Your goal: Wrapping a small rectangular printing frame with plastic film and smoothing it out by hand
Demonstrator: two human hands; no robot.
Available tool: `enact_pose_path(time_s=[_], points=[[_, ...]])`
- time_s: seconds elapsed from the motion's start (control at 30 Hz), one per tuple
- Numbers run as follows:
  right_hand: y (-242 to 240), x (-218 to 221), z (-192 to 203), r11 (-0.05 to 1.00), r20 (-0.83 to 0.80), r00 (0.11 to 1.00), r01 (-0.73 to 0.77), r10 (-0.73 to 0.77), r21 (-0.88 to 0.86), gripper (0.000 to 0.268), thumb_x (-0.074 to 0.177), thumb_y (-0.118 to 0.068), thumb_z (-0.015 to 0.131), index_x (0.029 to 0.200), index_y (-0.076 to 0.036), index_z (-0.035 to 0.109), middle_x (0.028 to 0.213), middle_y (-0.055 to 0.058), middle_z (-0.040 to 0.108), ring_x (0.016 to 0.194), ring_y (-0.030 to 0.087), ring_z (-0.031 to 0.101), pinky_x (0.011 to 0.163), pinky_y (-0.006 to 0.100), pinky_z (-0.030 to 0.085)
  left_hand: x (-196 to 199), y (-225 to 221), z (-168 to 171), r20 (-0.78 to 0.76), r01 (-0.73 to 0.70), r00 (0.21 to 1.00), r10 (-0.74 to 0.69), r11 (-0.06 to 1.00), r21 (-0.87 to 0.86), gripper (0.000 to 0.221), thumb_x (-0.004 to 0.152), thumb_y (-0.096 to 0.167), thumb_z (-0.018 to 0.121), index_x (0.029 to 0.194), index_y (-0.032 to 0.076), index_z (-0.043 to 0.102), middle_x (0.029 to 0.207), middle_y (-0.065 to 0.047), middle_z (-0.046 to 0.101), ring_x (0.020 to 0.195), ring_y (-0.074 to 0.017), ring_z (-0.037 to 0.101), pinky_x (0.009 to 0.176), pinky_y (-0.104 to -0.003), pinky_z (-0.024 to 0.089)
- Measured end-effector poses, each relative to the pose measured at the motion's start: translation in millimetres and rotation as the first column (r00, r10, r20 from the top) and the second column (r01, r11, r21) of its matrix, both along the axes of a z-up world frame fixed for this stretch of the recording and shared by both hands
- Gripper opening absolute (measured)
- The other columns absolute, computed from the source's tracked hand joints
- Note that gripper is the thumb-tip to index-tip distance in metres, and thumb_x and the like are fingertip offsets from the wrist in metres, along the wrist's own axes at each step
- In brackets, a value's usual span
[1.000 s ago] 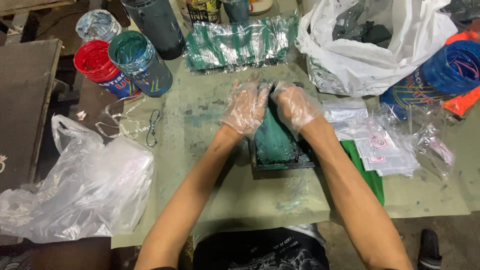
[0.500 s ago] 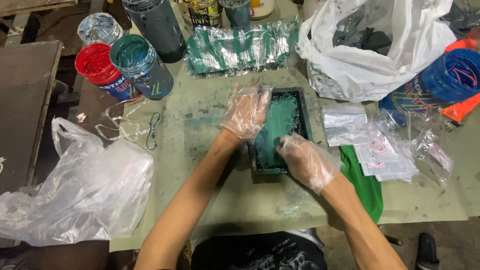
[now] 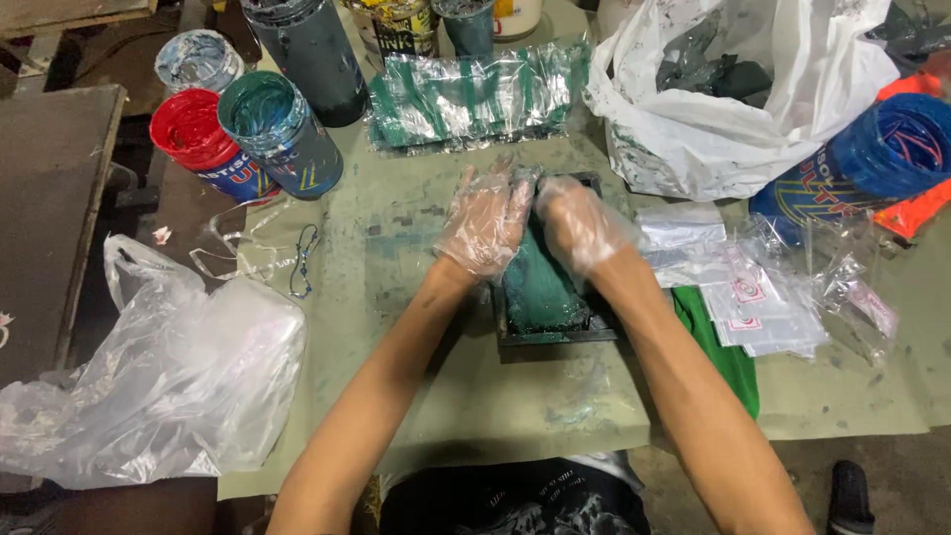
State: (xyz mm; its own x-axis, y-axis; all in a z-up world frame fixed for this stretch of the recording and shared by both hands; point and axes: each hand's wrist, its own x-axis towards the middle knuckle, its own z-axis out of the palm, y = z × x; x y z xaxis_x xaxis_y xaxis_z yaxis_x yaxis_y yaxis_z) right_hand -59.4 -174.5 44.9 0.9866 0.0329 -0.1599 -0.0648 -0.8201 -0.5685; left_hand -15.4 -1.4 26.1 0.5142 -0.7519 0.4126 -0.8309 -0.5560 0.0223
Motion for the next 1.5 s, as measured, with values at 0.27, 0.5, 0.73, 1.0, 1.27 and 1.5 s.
enact_pose_path(time_s=[0.27, 0.5, 0.73, 1.0, 1.27, 1.5], points=[[-17.7, 1.5, -56.8, 0.909, 0.523, 0.778, -0.144, 0.348, -0.391, 0.026, 0.089, -0.017, 0.048, 0.068, -0.015, 0.064, 0.072, 0.010, 0.064, 0.064, 0.038, 0.070, 0.052, 0.052, 0.054, 27.5, 1.9, -44.3, 0.083, 0.037, 0.996, -0.036, 0.999, -0.012, 0.065, 0.087, 0.012, 0.058, 0.147, -0.004, 0.041, 0.125, -0.039, 0.057, 0.124, -0.0548, 0.055, 0.113, -0.078, 0.024], [-13.3, -84.4, -52.6, 0.949, 0.508, 0.805, -0.215, 0.306, -0.231, 0.025, 0.097, -0.021, 0.058, 0.076, -0.011, 0.066, 0.082, 0.012, 0.070, 0.075, 0.035, 0.068, 0.055, 0.047, 0.055, -8.8, 7.7, 25.7, -0.122, -0.015, 0.992, 0.017, 1.000, 0.015, 0.057, 0.093, 0.018, 0.052, 0.148, 0.001, 0.044, 0.131, -0.037, 0.058, 0.130, -0.0494, 0.055, 0.120, -0.071, 0.019], [-20.9, -62.6, -51.3, 0.944, 0.455, 0.839, -0.188, 0.298, -0.272, 0.020, 0.090, -0.013, 0.056, 0.076, -0.011, 0.070, 0.081, 0.014, 0.071, 0.078, 0.039, 0.070, 0.056, 0.048, 0.056, -10.5, -8.4, 61.5, -0.619, -0.355, 0.737, 0.271, 0.935, -0.014, 0.075, 0.105, 0.060, 0.022, 0.145, 0.004, 0.051, 0.133, -0.028, 0.061, 0.128, -0.0474, 0.057, 0.113, -0.063, 0.037], [-33.0, 45.5, -101.3, 0.941, 0.428, 0.869, -0.109, 0.247, -0.320, 0.026, 0.091, -0.027, 0.048, 0.082, -0.011, 0.067, 0.076, 0.017, 0.065, 0.078, 0.043, 0.066, 0.065, 0.056, 0.053, -10.5, 1.6, 59.7, -0.626, -0.242, 0.777, 0.067, 0.950, -0.198, 0.073, 0.105, 0.058, 0.025, 0.142, 0.001, 0.052, 0.137, -0.030, 0.059, 0.132, -0.0516, 0.051, 0.113, -0.066, 0.035], [-22.1, 47.0, -64.2, 0.962, 0.487, 0.846, -0.099, 0.215, -0.252, 0.020, 0.089, -0.029, 0.056, 0.094, -0.017, 0.071, 0.088, 0.018, 0.067, 0.088, 0.044, 0.066, 0.075, 0.056, 0.053, -22.9, 7.1, 93.4, -0.669, -0.271, 0.742, 0.032, 0.928, -0.256, 0.072, 0.104, 0.051, 0.022, 0.164, 0.014, 0.018, 0.157, -0.031, 0.042, 0.139, -0.0516, 0.045, 0.117, -0.062, 0.032], [-33.7, -43.4, -72.8, 0.971, 0.502, 0.843, -0.088, 0.193, -0.224, 0.023, 0.087, -0.031, 0.061, 0.103, -0.020, 0.074, 0.096, 0.019, 0.068, 0.094, 0.044, 0.066, 0.081, 0.055, 0.053, -15.3, 4.6, 82.8, -0.633, -0.299, 0.764, 0.130, 0.939, -0.168, 0.066, 0.105, 0.045, 0.034, 0.163, 0.016, 0.023, 0.151, -0.026, 0.050, 0.138, -0.0456, 0.049, 0.123, -0.055, 0.025]])
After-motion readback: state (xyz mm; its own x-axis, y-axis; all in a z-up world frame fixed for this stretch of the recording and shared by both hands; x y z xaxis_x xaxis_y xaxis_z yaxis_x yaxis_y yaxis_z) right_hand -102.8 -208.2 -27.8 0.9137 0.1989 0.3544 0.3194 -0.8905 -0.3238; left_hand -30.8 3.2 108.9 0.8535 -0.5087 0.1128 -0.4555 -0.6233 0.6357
